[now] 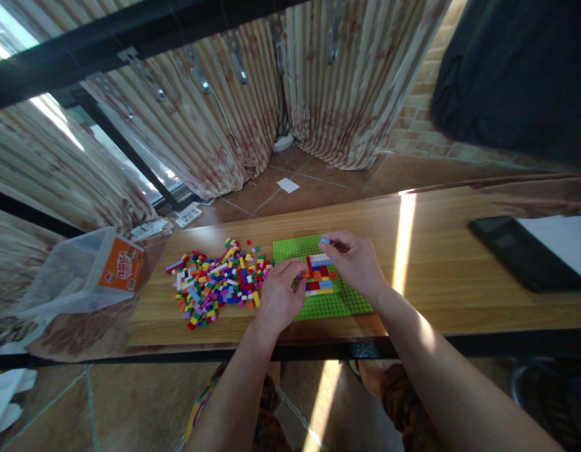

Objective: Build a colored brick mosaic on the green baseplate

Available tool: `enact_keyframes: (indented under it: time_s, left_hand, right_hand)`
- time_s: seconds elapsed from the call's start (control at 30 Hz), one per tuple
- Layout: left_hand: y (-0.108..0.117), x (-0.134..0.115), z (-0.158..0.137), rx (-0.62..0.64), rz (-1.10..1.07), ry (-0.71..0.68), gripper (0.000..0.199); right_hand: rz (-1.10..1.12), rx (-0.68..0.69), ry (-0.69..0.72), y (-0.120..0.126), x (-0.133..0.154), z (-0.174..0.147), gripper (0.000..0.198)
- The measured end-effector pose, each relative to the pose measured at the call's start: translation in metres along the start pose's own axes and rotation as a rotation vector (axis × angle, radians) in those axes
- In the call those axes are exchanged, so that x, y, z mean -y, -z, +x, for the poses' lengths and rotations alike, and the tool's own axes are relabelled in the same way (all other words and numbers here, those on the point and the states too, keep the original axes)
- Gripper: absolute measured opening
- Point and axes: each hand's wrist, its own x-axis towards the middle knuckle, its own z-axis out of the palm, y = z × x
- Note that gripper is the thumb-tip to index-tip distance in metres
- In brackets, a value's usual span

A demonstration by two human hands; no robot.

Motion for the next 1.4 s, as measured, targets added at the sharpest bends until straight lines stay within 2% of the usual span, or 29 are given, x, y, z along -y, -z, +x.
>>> enact_keyframes:
  time_s: [0.4,0.6,0.7,0.87,1.17,1.4]
  left_hand:
    - [0.001,-0.002,0.002,-0.023,0.079,-0.067,0.02]
    - [-0.001,-0.001,0.003,-0.045,0.079,-0.089,0.022]
    - [0.001,0.0,0.003,-0.026,0.074,-0.096,0.022]
    - [0.005,-0.002,0.005,-0.003,0.09,-0.099,0.021]
    - [0.007,-0.003,0.01,0.046,0.177,-0.114,0.02]
    - [0.013,0.002,0.016,0.101,0.147,-0.103,0.022]
  right_hand:
    - [-0.075,0.052,0.026,0.007,0.002,-0.002,0.019]
    - [-0.216,0.184,0.119,0.014,0.003,-0.011,0.019]
    - [-0.266,0.233,0.144,0.018,0.004,-0.017,0.02]
    - [-0.288,0.236,0.132,0.023,0.006,-0.023,0.023]
    - [-0.327,0.263,0.153,0.019,0.003,-0.027,0.026]
    - [-0.36,0.285,0.172,0.02,0.002,-0.028,0.026]
